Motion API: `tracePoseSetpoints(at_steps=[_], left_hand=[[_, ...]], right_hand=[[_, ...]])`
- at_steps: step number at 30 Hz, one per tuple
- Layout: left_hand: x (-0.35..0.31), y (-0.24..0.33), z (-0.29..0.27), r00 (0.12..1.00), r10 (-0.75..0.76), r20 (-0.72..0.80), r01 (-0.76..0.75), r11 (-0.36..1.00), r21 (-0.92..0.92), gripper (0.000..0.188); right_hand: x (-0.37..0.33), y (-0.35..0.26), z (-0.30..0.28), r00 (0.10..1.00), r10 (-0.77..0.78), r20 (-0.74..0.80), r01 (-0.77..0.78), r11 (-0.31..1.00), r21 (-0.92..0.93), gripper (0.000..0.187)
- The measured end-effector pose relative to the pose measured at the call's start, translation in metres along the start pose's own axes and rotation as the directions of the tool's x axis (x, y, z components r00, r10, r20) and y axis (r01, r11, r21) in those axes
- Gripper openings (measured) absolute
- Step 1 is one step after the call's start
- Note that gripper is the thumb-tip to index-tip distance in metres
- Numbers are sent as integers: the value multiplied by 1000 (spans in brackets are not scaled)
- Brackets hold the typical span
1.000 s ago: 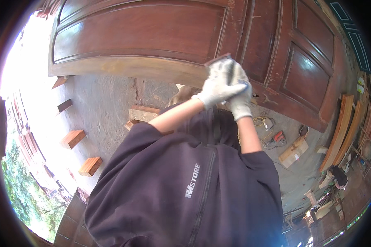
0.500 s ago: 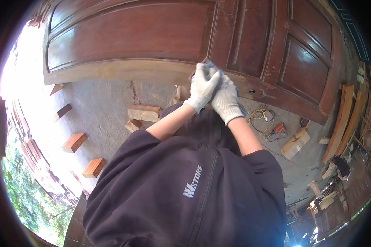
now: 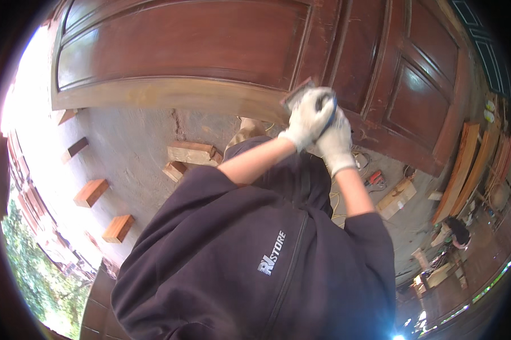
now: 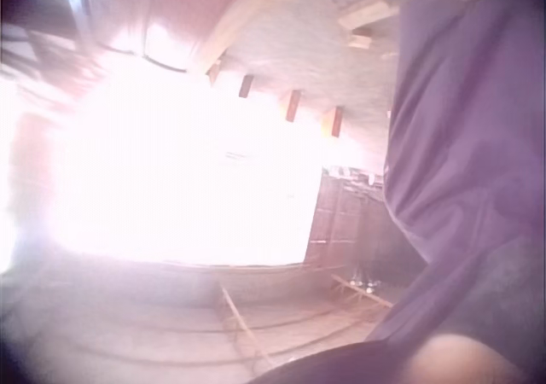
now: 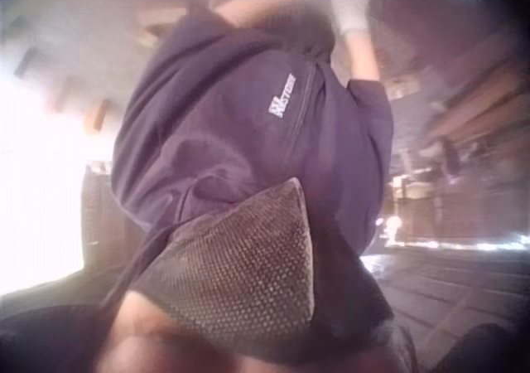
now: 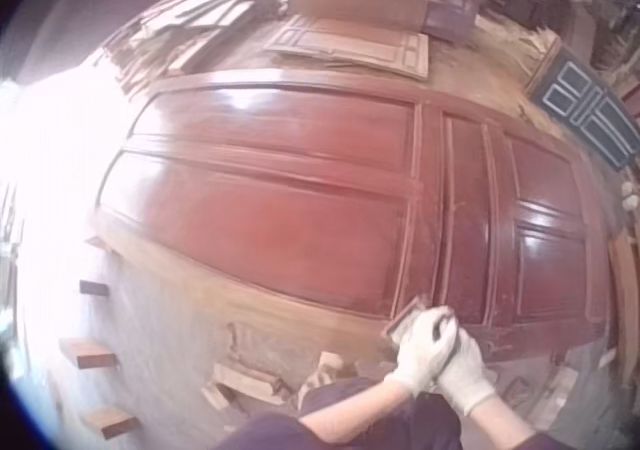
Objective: The person applies a dark paste to a wooden door using a small container and a putty knife, then sands the surface with an electric sander. The person works on the door's panels and edges, smoothing the applied material.
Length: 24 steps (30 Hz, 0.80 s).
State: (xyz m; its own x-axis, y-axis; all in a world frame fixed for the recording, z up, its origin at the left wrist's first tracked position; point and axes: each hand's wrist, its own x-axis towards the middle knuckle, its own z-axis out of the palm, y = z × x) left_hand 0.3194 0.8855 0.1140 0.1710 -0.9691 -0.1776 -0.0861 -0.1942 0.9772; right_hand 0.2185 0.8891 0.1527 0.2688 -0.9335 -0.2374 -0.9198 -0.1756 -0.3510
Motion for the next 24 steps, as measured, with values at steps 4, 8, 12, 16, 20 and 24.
tracePoseSetpoints(at_steps=[4,8,12,16,20,24], left_hand=[[-38,2,-21,997,-65,50,64,998,12,29],[1,2,-20,998,-45,-53,41,997,-72,31],[78,19,-25,1000,-14,8,15,999,-37,38],[93,17,-24,996,91,-6,-91,995,51,39],[33,2,-37,994,98,-55,-98,995,-7,29],[-2,-10,-30,990,79,-119,-85,996,-42,23]], right_hand=[[-35,-5,17,995,-7,96,7,1000,1,51],[11,-9,6,998,-59,35,60,998,-16,43],[72,-32,-25,999,-22,-27,19,993,-120,41],[83,-40,-30,997,77,18,-74,986,-150,43],[33,-36,1,998,29,-48,-30,999,-19,46],[6,-24,17,1000,13,-3,-13,1000,-7,53]])
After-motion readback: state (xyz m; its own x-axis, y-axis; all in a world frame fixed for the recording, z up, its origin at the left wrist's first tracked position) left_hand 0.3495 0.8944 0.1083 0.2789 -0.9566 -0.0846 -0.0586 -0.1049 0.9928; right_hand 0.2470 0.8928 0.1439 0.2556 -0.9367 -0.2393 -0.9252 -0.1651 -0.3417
